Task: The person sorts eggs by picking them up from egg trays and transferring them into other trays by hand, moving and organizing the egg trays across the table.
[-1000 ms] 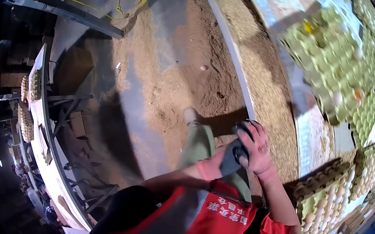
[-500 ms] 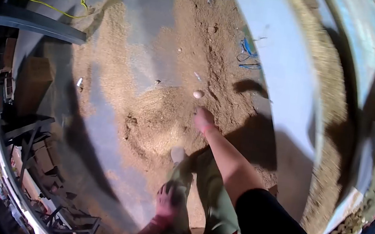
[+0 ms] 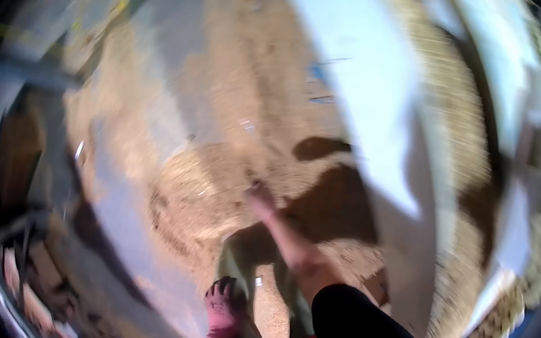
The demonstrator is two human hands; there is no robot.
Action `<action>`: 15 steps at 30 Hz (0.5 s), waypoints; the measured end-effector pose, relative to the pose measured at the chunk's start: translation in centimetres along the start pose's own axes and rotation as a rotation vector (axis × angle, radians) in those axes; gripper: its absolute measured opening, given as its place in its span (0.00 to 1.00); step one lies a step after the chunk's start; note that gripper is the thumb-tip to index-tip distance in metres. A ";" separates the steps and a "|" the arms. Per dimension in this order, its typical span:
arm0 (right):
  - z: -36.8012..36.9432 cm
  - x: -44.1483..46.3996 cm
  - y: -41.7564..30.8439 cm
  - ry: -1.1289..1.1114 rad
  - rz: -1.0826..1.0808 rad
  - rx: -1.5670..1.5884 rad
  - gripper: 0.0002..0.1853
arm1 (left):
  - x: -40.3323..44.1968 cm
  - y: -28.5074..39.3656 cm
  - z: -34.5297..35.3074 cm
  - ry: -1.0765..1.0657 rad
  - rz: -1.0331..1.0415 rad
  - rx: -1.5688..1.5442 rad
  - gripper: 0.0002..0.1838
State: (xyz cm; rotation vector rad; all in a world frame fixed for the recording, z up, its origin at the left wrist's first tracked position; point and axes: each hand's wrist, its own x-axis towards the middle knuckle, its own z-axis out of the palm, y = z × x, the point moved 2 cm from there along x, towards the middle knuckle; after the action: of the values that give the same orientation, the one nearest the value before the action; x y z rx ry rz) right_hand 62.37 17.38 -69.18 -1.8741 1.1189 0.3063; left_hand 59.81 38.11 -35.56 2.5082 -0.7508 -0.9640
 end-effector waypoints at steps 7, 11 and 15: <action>-30.2 -32.1 -17.6 -0.151 -0.026 1.024 0.15 | 0.3 2.9 -0.7 -0.345 0.329 0.099 0.22; -47.4 -50.8 -19.9 0.238 -0.162 0.828 0.18 | 0.6 12.9 -8.4 -0.446 0.545 -0.004 0.17; -54.5 -65.2 -11.3 0.950 0.188 0.754 0.19 | -3.0 27.7 -14.7 -0.439 0.701 0.071 0.15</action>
State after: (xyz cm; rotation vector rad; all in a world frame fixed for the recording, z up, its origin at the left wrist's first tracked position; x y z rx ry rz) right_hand 22.83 13.43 6.85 -1.1900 1.7067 -0.8931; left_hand 58.44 19.64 -10.08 1.8369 -1.6679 -1.2136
